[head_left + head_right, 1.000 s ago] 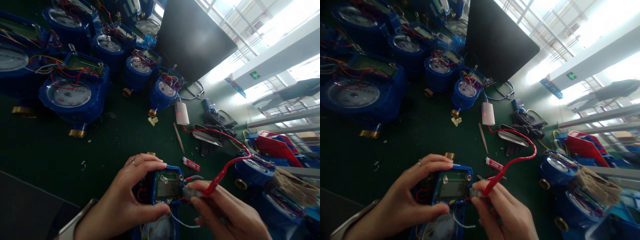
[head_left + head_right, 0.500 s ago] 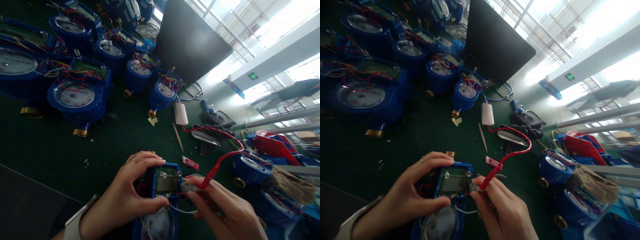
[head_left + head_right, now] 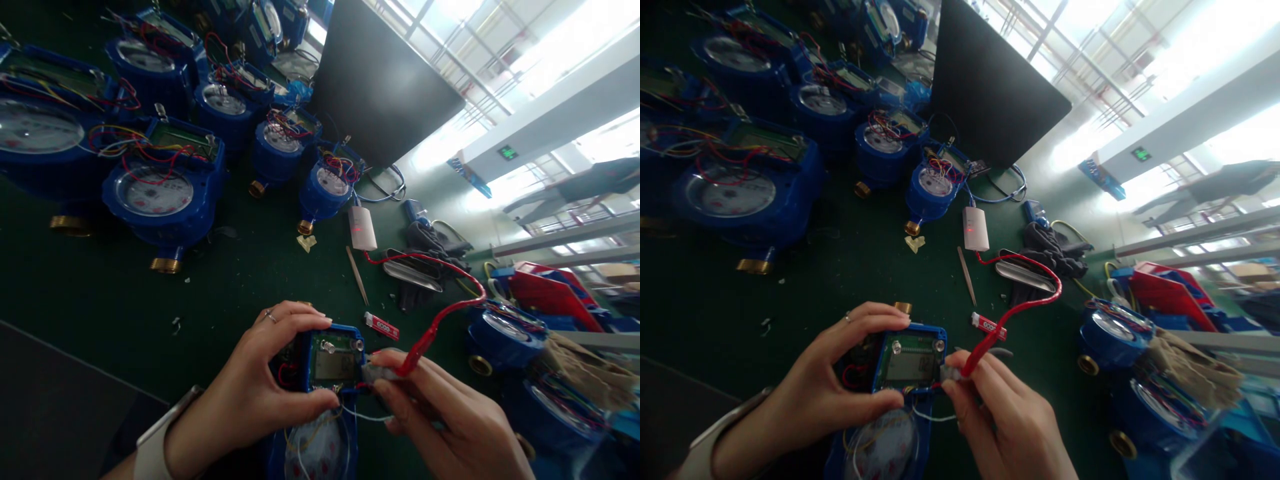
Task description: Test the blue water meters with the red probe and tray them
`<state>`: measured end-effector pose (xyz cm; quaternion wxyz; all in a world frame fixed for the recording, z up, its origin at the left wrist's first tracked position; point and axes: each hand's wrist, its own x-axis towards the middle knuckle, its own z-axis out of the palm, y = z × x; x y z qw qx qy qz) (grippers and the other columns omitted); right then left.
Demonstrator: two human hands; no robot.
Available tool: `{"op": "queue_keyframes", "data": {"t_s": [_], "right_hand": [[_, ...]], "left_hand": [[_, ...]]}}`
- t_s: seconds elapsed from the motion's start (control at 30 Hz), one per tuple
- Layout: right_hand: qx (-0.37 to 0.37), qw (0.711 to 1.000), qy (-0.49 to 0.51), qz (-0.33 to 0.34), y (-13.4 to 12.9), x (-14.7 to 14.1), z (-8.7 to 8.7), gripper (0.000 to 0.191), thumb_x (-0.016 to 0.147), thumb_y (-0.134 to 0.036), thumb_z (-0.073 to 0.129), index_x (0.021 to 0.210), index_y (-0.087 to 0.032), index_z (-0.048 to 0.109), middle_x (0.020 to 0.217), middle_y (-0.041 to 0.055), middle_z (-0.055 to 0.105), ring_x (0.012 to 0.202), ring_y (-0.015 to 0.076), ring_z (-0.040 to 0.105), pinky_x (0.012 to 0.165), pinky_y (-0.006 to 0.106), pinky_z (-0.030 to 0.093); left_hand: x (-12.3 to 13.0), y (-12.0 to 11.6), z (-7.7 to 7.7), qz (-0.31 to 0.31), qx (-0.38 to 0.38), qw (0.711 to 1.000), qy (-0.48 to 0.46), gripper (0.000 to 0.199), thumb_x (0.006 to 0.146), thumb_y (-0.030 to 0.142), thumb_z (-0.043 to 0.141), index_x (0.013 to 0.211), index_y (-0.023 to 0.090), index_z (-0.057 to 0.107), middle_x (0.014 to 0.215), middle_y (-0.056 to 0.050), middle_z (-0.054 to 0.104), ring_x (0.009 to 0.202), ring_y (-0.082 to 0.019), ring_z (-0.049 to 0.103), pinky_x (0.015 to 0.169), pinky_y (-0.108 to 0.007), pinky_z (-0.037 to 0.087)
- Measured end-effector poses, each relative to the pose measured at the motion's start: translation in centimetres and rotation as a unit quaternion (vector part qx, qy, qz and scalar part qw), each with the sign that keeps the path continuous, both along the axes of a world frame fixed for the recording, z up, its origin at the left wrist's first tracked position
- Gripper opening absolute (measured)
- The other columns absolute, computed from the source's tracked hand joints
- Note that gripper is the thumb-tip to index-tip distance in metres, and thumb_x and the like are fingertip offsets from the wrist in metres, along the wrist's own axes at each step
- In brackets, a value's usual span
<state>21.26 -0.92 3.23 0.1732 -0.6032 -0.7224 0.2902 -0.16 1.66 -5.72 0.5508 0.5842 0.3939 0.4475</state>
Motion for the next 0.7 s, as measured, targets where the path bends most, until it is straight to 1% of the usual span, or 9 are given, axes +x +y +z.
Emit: {"op": "queue_keyframes", "data": {"t_s": [0.1, 0.23, 0.3, 0.37, 0.53, 0.7], "right_hand": [[0.003, 1.000, -0.001, -0.021, -0.06, -0.07, -0.05, 0.018, 0.093, -0.023, 0.058, 0.104, -0.022, 0.072, 0.101, 0.0058, 0.075, 0.057, 0.0130, 0.071, 0.049, 0.016, 0.061], [-0.004, 1.000, 0.014, -0.027, -0.08, -0.18, -0.08, 0.017, 0.092, -0.025, 0.060, 0.102, -0.021, 0.073, 0.100, 0.0064, 0.075, 0.064, 0.0156, 0.073, 0.052, 0.016, 0.062], [-0.006, 0.999, 0.019, -0.029, -0.05, -0.21, -0.05, 0.017, 0.091, -0.025, 0.061, 0.102, -0.022, 0.074, 0.099, 0.0061, 0.076, 0.064, 0.0154, 0.073, 0.053, 0.016, 0.062], [-0.006, 0.999, 0.020, -0.028, -0.02, -0.23, -0.03, 0.017, 0.091, -0.025, 0.061, 0.102, -0.022, 0.074, 0.099, 0.0062, 0.076, 0.063, 0.0150, 0.073, 0.052, 0.016, 0.062], [-0.001, 1.000, 0.013, -0.019, 0.02, -0.22, -0.03, 0.017, 0.092, -0.024, 0.060, 0.102, -0.021, 0.073, 0.099, 0.0067, 0.076, 0.068, 0.0163, 0.074, 0.054, 0.016, 0.062], [0.004, 1.000, 0.007, -0.002, 0.09, -0.13, -0.05, 0.017, 0.091, -0.021, 0.059, 0.103, -0.023, 0.071, 0.099, 0.0044, 0.075, 0.066, 0.0144, 0.073, 0.057, 0.016, 0.062]], "left_hand": [[0.02, 0.03, -0.03, 0.000, 0.000, 1.000, -0.002, 0.056, 0.070, 0.030, 0.084, 0.121, 0.031, 0.062, 0.126, -0.004, 0.060, 0.118, -0.027, 0.057, 0.102, -0.040, 0.045], [0.05, 0.05, -0.06, 0.003, -0.002, 1.000, -0.002, 0.055, 0.070, 0.030, 0.084, 0.120, 0.030, 0.062, 0.126, -0.005, 0.061, 0.119, -0.028, 0.057, 0.103, -0.042, 0.045], [0.06, 0.02, -0.06, 0.000, -0.005, 1.000, -0.001, 0.054, 0.070, 0.032, 0.084, 0.120, 0.029, 0.063, 0.126, -0.007, 0.061, 0.118, -0.029, 0.057, 0.103, -0.043, 0.046], [0.05, -0.04, -0.05, -0.001, -0.006, 1.000, 0.000, 0.054, 0.070, 0.033, 0.084, 0.119, 0.028, 0.063, 0.125, -0.008, 0.061, 0.118, -0.029, 0.057, 0.103, -0.044, 0.046], [0.02, -0.10, -0.05, 0.000, -0.007, 1.000, -0.001, 0.053, 0.071, 0.032, 0.083, 0.120, 0.029, 0.063, 0.127, -0.007, 0.060, 0.119, -0.029, 0.057, 0.103, -0.043, 0.045], [0.04, 0.09, -0.01, 0.000, -0.003, 1.000, -0.002, 0.053, 0.070, 0.031, 0.084, 0.119, 0.029, 0.063, 0.125, -0.006, 0.061, 0.118, -0.028, 0.057, 0.102, -0.043, 0.046]]}}
